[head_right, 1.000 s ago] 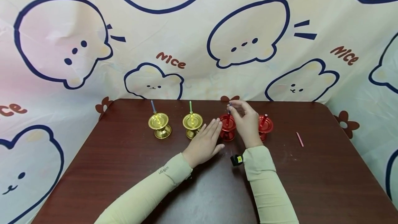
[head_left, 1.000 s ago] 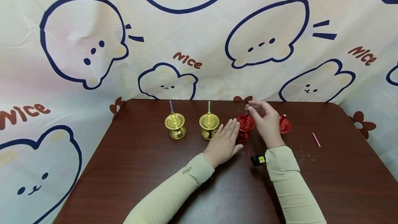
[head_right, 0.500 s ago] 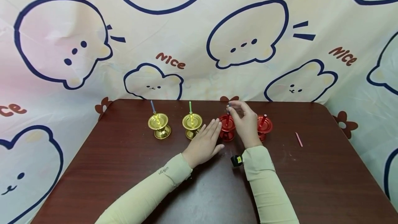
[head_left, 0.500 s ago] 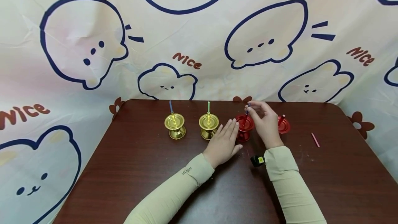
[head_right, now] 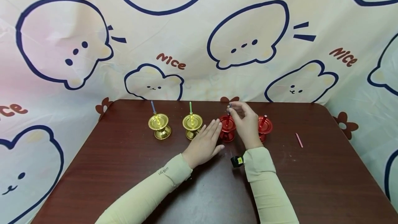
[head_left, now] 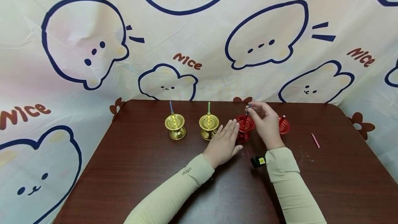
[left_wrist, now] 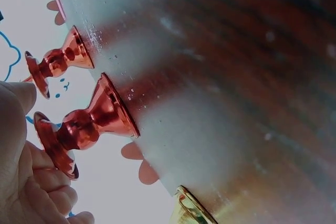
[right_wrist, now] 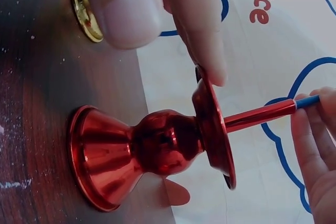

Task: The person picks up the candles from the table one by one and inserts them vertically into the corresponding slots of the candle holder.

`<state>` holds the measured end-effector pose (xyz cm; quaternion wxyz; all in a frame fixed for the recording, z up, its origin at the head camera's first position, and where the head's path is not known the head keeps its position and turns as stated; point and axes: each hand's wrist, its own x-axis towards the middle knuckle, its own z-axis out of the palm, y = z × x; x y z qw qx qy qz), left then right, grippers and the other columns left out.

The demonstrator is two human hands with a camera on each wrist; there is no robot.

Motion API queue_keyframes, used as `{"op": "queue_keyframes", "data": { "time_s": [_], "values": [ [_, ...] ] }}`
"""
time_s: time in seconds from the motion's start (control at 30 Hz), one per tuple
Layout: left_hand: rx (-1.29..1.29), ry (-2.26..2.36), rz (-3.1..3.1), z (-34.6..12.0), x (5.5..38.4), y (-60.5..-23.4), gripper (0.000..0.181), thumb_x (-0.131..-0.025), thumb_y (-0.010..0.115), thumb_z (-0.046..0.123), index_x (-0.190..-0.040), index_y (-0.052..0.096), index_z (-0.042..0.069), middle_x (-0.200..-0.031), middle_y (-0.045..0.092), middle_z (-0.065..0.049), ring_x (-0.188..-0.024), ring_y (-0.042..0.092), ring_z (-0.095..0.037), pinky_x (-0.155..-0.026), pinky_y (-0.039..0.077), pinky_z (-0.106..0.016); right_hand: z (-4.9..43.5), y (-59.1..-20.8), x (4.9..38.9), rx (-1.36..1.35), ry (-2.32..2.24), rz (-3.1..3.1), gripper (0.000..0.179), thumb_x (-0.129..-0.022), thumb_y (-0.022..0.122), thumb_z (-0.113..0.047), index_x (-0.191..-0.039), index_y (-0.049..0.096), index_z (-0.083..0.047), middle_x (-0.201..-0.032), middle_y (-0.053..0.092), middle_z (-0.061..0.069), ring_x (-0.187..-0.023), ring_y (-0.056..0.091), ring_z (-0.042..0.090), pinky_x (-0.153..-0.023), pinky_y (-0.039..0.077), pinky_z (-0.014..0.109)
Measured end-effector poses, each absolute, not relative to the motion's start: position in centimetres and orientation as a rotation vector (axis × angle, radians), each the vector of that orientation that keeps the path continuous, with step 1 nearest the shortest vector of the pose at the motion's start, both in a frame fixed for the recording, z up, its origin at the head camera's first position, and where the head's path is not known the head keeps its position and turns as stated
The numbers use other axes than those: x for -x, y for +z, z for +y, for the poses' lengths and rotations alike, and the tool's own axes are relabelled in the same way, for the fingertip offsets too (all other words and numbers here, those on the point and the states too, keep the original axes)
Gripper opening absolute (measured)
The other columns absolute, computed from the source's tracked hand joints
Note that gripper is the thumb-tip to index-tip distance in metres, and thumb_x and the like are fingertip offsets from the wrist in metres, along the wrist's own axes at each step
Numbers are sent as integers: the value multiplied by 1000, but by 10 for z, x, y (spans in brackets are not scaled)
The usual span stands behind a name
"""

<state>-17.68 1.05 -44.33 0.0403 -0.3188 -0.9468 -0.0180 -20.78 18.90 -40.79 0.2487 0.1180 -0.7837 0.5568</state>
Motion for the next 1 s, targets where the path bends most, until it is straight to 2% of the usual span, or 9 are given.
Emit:
{"op": "queue_keyframes", "data": {
  "time_s": [0.27,0.5,0.77,1.0],
  "values": [
    [981,-39,-2887,11,179,-440,75,-106,46,50,-161,22,4,-168,17,-12,-156,13,-24,-122,23,-44,191,-400,209,-332,1552,-2120,24,-95,71,-7,-118,70,-2,-108,73,16,-96,69,10,-84,53,14],
    [963,-53,-2919,11,179,-438,76,-106,45,50,-162,21,5,-169,16,-11,-156,12,-23,-123,21,-44,190,-401,211,-277,1532,-2151,26,-94,73,-7,-119,70,-3,-110,72,16,-92,65,1,-84,51,11],
    [970,-84,-2917,10,176,-440,75,-106,47,49,-161,24,5,-168,19,-12,-156,13,-23,-122,22,-44,192,-399,204,-278,1505,-2173,29,-94,72,-5,-123,68,-1,-112,70,16,-95,63,-1,-86,49,10],
    [981,-103,-2897,11,176,-441,75,-105,49,49,-160,26,4,-167,22,-13,-155,16,-24,-122,24,-45,198,-392,194,-303,1333,-2186,28,-95,72,-8,-123,69,-4,-109,71,10,-98,67,11,-86,51,12]
  ]
}}
